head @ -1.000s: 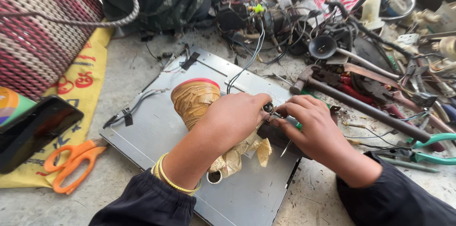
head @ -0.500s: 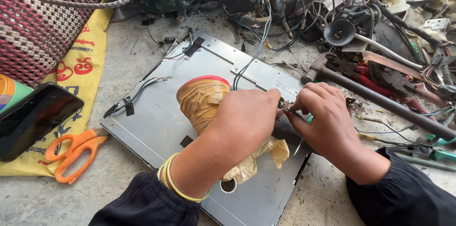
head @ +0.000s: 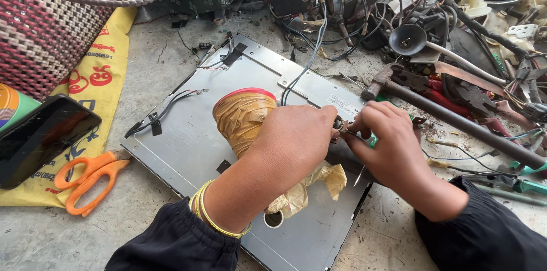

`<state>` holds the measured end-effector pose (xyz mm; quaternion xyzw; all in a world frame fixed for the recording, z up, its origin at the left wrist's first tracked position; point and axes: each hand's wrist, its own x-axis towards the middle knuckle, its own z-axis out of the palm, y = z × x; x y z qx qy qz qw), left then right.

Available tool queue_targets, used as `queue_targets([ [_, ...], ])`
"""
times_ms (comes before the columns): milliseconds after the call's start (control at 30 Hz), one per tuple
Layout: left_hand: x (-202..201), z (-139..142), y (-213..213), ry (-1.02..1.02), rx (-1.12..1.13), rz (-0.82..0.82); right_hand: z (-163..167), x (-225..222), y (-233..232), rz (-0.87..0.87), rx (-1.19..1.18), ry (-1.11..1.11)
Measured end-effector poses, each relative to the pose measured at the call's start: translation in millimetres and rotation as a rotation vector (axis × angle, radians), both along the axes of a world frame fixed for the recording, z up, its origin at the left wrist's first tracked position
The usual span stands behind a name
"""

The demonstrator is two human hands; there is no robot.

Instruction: The person uses a screwdriver to remove screws from a wrapped cylindrical object and a black plastic casing on a metal panel. They manipulate wires and components, then place the objects on the work surface.

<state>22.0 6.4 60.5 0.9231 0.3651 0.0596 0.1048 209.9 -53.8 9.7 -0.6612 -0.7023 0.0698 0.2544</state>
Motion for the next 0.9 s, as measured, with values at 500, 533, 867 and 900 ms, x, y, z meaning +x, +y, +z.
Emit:
queue_targets([
  [500, -0.9, 1.1, 0.0, 0.013, -0.037, 0.005, -1.4, 4.0, -3.8, 0.053, 0.049, 0.04],
  [533, -0.8, 1.2, -0.3, 0.009, -0.028, 0.002, -0.8, 3.4, -3.3, 0.054, 0.05, 0.03],
  [867, -0.4, 3.5, 0.4, 0.038, -0.048, 0.009, 3.1, 7.6, -1.3, 0.17, 0.048, 0.122],
  [900, -0.7, 4.1, 0.3, 0.042, -0.048, 0.009, 2.8, 6.5, -2.7, 0.141, 0.054, 0.107],
])
